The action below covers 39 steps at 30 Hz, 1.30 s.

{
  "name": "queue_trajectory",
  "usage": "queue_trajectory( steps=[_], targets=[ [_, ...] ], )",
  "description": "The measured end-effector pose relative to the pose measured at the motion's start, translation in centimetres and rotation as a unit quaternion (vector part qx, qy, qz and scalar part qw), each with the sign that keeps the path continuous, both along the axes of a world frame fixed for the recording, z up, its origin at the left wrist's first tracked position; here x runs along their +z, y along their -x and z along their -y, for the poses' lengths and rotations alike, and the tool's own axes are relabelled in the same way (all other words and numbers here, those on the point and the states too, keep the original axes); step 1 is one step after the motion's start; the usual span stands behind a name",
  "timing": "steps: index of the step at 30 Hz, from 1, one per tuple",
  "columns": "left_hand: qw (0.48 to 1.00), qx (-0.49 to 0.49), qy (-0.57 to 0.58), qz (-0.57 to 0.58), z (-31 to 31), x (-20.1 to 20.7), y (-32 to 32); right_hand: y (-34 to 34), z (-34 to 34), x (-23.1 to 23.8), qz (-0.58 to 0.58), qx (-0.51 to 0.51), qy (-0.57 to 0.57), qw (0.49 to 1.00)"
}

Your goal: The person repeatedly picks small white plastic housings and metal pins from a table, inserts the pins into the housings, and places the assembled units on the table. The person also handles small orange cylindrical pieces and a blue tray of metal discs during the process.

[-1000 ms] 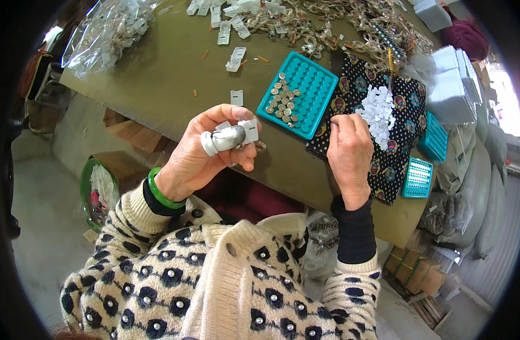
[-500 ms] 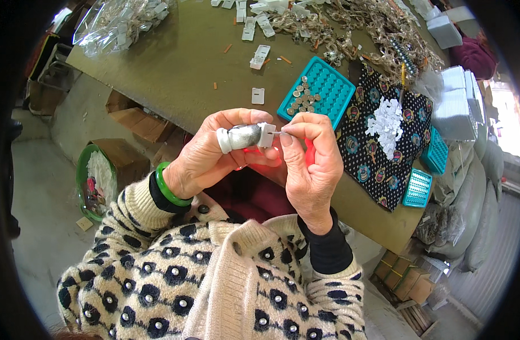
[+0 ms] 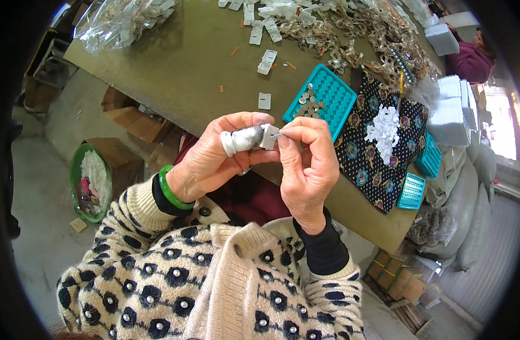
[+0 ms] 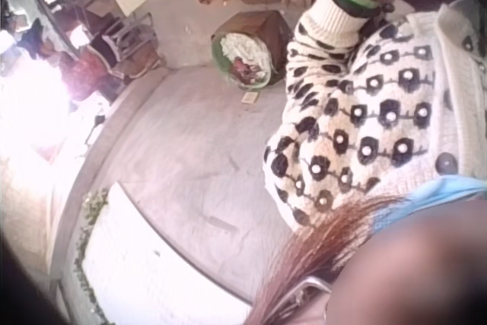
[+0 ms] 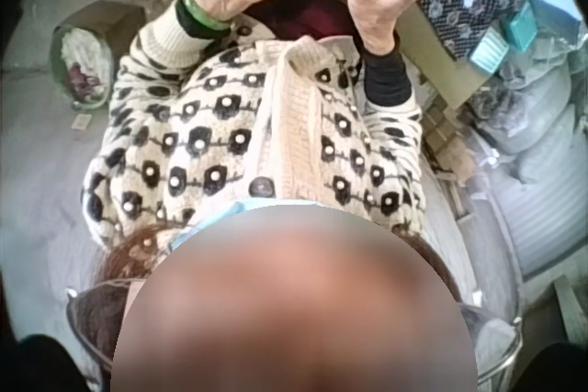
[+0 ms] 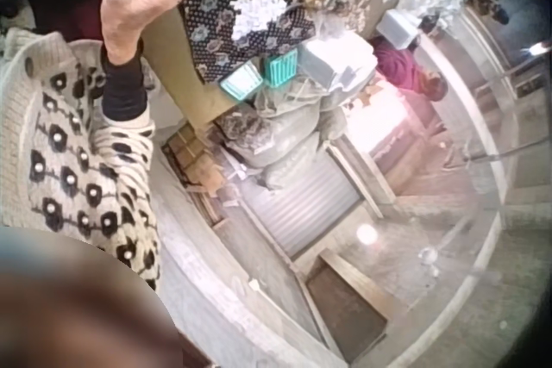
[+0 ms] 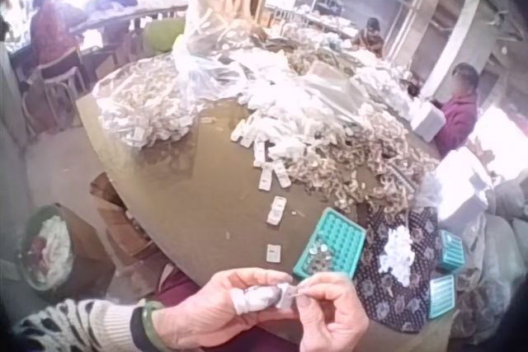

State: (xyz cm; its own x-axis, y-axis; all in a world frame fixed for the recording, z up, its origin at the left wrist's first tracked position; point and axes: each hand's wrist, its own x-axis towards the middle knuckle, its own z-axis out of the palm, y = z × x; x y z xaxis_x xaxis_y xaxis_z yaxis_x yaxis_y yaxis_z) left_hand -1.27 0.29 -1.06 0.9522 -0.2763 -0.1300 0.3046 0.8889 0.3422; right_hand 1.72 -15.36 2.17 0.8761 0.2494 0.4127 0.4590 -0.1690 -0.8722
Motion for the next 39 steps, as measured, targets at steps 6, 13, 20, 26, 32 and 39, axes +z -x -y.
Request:
queue_trajectory(
  steps=[6, 13, 20, 26, 32, 39],
  targets=[
    [1.0, 0.0, 0.011, 0.006, -0.5, 0.1, 0.0, 0.0, -0.3, 0.1, -0.047, 0.02, -0.053, 0.997],
    [1.0, 0.017, 0.002, -0.001, -0.2, -0.5, -0.1, -0.6, -0.1, -0.3, 0.014, 0.035, 0.037, 0.999],
    [1.0, 0.005, -0.015, 0.0, -0.2, -0.2, -0.2, -1.2, 0.1, 0.7, 0.033, 0.053, 0.05, 0.997],
    [0.999, 0.018, -0.044, -0.002, 0.5, -0.6, 0.2, -1.3, 0.6, 0.4, 0.188, 0.052, 0.163, 0.967],
    [0.996, -0.009, -0.083, -0.039, 0.6, 1.6, 0.6, -0.9, 0.4, 2.3, 0.17, 0.065, 0.178, 0.967],
    [0.919, 0.166, -0.324, 0.155, -7.0, 8.3, -2.1, -0.1, 2.6, 3.5, 0.117, 0.039, 0.137, 0.983]
  ],
)
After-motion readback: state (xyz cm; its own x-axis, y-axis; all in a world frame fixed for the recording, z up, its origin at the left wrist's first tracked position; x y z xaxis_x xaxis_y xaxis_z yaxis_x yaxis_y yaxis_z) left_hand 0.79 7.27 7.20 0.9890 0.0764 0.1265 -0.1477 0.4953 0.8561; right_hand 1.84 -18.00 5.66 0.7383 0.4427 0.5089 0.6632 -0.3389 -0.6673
